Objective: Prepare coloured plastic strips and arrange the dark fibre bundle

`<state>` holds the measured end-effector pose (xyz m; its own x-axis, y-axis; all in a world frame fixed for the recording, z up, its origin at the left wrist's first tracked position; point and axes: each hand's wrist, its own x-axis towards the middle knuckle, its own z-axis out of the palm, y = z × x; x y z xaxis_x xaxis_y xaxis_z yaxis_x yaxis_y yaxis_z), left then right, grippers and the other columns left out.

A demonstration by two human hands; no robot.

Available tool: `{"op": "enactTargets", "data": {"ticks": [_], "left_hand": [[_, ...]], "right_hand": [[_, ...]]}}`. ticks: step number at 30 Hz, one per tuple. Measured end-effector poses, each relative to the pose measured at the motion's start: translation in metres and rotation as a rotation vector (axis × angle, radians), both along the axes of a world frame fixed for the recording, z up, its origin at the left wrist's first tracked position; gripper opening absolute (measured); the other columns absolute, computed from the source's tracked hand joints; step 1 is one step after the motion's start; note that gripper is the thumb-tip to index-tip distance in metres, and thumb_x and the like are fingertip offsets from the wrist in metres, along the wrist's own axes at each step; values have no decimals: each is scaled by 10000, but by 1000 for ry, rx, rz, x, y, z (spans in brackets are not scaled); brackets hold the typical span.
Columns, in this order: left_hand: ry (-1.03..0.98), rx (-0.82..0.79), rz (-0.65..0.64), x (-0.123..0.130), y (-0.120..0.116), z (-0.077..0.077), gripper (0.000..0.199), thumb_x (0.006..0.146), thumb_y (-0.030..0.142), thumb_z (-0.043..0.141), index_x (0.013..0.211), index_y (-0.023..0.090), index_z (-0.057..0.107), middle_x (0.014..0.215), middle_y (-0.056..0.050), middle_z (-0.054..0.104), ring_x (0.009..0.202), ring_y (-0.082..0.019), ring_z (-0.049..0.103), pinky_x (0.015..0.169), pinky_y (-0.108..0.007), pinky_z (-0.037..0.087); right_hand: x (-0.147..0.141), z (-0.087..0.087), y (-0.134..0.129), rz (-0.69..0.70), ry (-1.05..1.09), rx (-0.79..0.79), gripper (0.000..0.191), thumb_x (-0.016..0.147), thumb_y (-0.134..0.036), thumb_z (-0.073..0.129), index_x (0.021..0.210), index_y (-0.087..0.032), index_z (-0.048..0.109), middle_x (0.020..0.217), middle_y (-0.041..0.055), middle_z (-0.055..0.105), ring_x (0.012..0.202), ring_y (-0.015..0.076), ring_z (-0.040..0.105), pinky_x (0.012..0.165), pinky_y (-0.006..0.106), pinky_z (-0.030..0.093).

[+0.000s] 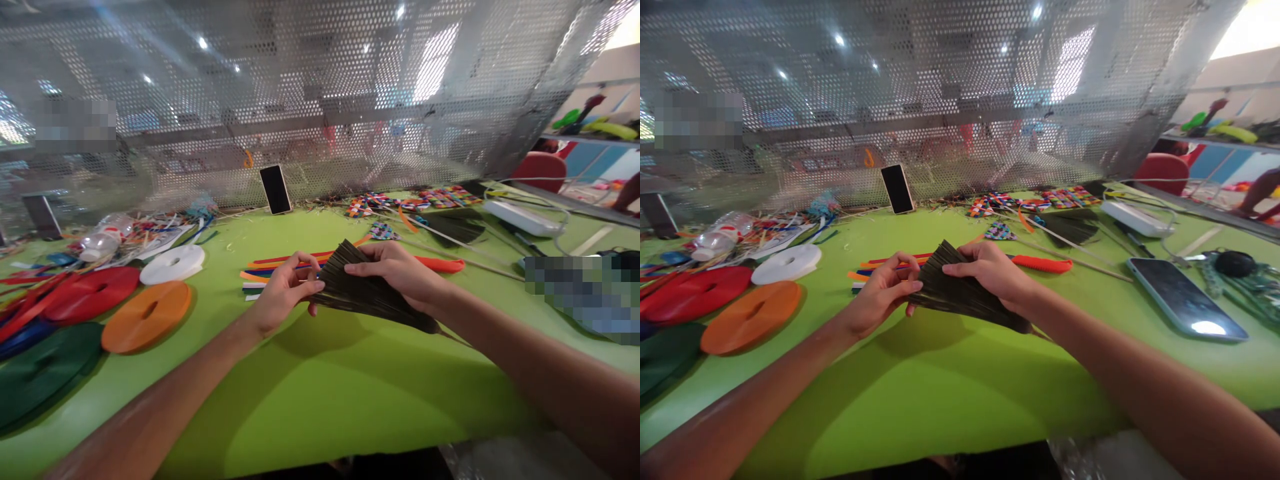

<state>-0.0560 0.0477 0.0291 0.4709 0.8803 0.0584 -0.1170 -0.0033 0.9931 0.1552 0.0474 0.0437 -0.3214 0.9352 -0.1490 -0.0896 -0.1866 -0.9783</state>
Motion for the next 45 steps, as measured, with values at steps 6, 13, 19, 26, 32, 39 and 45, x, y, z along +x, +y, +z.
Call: {"op": "enactTargets", "data": {"ticks": [6, 13, 19, 26, 32, 39, 45], "left_hand": [[0, -4, 10, 0, 0, -1, 274, 768, 244, 741, 849, 198, 483, 724, 47, 503, 593, -74, 512, 471, -178, 503], [5, 19, -16, -1, 1, -1, 257, 806, 231, 705, 946, 209, 491, 733, 48, 496, 589, -76, 518, 466, -186, 511], [18, 32, -17, -2, 3, -4, 272, 816, 231, 697, 1028, 216, 528, 718, 46, 485, 591, -85, 518, 465, -191, 515], [16, 43, -48, -3, 5, -5, 419, 817, 230, 695, 1209, 223, 546, 685, 50, 491, 567, -87, 509, 466, -199, 515], [22, 36, -40, -4, 5, -7, 475, 801, 235, 712, 1251, 213, 564, 734, 25, 551, 577, -84, 527, 483, -198, 513], [34, 68, -53, -4, 8, -9, 538, 814, 250, 705, 1329, 214, 554, 716, 25, 521, 574, -86, 503, 469, -206, 519], [47, 100, -73, -5, 9, -11, 566, 823, 257, 698, 1369, 228, 554, 709, 34, 454, 575, -78, 480, 466, -207, 522]], "right_hand": [[-1, 1, 0, -2, -6, -19, 235, 657, -293, 784, 849, -170, 729, 723, 37, 717, 647, 190, 670, 661, 332, 552], [-1, 0, 0, -7, 2, -11, 203, 644, -272, 796, 793, -158, 717, 702, 32, 707, 595, 165, 646, 619, 306, 538], [-1, 1, 1, -19, -8, 10, 264, 645, -319, 818, 836, -159, 728, 692, 28, 703, 626, 176, 655, 650, 317, 540], [-2, 1, 0, -6, 9, -11, 308, 594, -324, 843, 824, -153, 731, 680, 26, 704, 599, 173, 646, 622, 307, 528], [-1, -1, 1, 2, 25, -13, 309, 586, -322, 842, 824, -153, 739, 686, 26, 708, 600, 173, 647, 618, 301, 519], [-2, -1, 2, -6, 27, -15, 277, 606, -306, 825, 827, -159, 744, 682, 25, 704, 628, 193, 662, 645, 329, 526], [-3, -1, 1, 15, 33, -17, 288, 603, -320, 828, 822, -152, 744, 690, 37, 713, 597, 181, 650, 629, 325, 521]]}}
